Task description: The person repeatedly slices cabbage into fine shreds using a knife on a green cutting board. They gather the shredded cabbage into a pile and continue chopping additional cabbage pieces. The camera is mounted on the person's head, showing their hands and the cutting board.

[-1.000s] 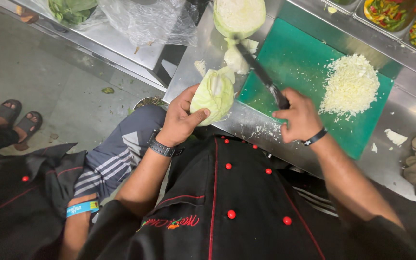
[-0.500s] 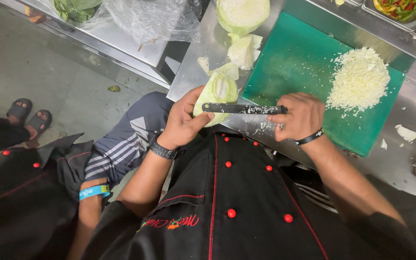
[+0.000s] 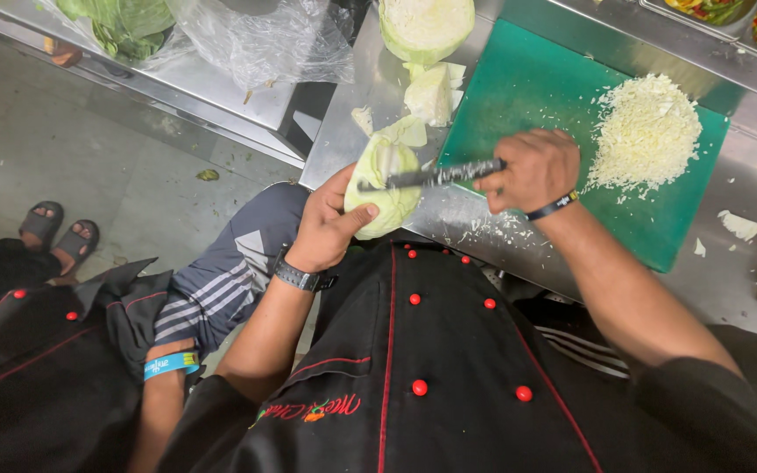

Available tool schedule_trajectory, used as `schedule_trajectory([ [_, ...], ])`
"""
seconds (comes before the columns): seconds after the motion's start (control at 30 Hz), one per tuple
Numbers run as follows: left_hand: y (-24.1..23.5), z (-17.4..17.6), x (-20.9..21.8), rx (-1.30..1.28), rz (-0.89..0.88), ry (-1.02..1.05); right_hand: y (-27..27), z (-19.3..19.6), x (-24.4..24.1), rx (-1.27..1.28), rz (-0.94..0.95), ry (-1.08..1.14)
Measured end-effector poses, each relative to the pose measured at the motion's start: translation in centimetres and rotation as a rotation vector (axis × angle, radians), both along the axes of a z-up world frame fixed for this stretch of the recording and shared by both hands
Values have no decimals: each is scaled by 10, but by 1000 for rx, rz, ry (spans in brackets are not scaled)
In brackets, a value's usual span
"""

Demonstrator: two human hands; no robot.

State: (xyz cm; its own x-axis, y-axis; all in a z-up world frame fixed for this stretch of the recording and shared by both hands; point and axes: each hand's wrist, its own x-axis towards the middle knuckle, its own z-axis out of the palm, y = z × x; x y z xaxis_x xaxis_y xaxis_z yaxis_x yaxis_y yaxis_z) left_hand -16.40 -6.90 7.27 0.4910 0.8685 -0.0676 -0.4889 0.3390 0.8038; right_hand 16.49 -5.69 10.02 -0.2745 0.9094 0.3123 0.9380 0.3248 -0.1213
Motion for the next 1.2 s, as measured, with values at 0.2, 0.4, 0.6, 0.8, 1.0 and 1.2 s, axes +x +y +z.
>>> schedule_trajectory([
  [0.2, -4, -26, 5, -210, -2, -61, 19, -18, 30, -386, -144, -368],
  [0.4, -2, -44, 12, -228, -4, -44, -23, -26, 33, -401, -158, -191],
  [0.6, 8, -37, 22, -127, -76, 16, -54, -28, 12, -280, -74, -64],
  [0.8, 15, -21, 12, -9, -219, 62, -41, -23, 30, -275, -158, -145],
  [1.0, 23, -28, 2, -168, -16, 5, -31, -46, 48, -486, -163, -49],
  [1.2, 33, -47, 40, -544, 209, 149, -83, -107, 53, -519, -181, 549],
])
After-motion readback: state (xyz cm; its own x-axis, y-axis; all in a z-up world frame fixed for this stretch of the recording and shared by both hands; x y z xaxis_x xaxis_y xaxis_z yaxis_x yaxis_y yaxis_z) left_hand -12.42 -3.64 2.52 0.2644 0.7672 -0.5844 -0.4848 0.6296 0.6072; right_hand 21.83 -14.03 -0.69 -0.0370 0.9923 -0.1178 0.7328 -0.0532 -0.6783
